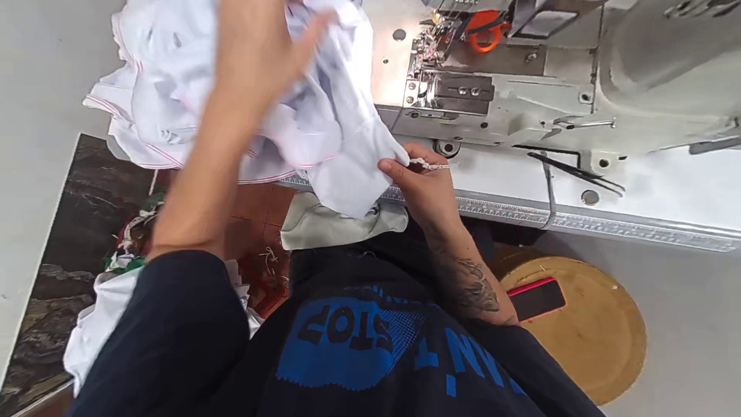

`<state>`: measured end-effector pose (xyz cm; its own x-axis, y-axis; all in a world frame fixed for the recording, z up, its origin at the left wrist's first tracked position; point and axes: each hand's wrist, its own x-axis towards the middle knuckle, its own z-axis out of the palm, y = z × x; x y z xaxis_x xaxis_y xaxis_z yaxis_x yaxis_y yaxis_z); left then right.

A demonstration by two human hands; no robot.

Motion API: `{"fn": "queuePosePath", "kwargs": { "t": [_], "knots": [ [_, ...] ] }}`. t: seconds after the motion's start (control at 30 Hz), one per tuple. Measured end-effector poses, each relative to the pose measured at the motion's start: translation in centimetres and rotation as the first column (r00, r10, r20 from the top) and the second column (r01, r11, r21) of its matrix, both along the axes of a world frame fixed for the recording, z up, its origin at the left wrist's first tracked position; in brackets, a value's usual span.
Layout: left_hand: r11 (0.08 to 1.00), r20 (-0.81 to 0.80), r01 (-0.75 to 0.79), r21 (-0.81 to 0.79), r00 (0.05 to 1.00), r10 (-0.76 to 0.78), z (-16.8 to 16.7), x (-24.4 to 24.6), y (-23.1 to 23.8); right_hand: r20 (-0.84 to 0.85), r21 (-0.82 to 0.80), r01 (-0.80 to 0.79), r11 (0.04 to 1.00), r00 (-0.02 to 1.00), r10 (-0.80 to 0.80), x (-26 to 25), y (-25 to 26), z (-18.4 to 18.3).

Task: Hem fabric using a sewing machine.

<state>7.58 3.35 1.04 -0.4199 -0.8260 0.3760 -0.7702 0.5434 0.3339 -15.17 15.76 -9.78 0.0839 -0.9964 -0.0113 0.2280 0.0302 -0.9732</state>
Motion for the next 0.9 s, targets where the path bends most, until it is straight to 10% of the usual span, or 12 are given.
{"fn": "queuePosePath", "kwargs": {
  "t": [0.1,0.23,0.53,0.77,0.9],
  "knots": [
    [0.987,-0.293,0.158,0.011,0.945,-0.148,-6.8,-3.4,9.6,-0.029,0.034,0.022,0.999,0.999,-0.021,0.7,-0.6,-1.3],
    [0.999,-0.462,-0.045,0.014,0.886,0.046,-13.9,-6.3,14.0,-0.020,-0.032,-0.095,0.995,0.995,0.095,0.9,1.1,-1.8],
    [0.814,-0.833,0.292,0.501,0.419,0.362,-14.1,-6.3,14.3,-0.142,-0.156,-0.052,0.986,0.989,0.030,0.3,3.3,-4.9],
    [0.740,-0.839,0.406,0.536,0.350,0.416,-15.3,-6.6,13.5,-0.050,0.014,-0.024,1.000,0.998,0.025,-0.6,4.1,-4.3],
    [0.848,-0.835,0.242,0.472,0.431,0.342,-15.1,-6.9,13.8,0.081,0.066,-0.001,0.998,0.997,-0.004,-0.7,3.6,-4.8]
  ]
}}
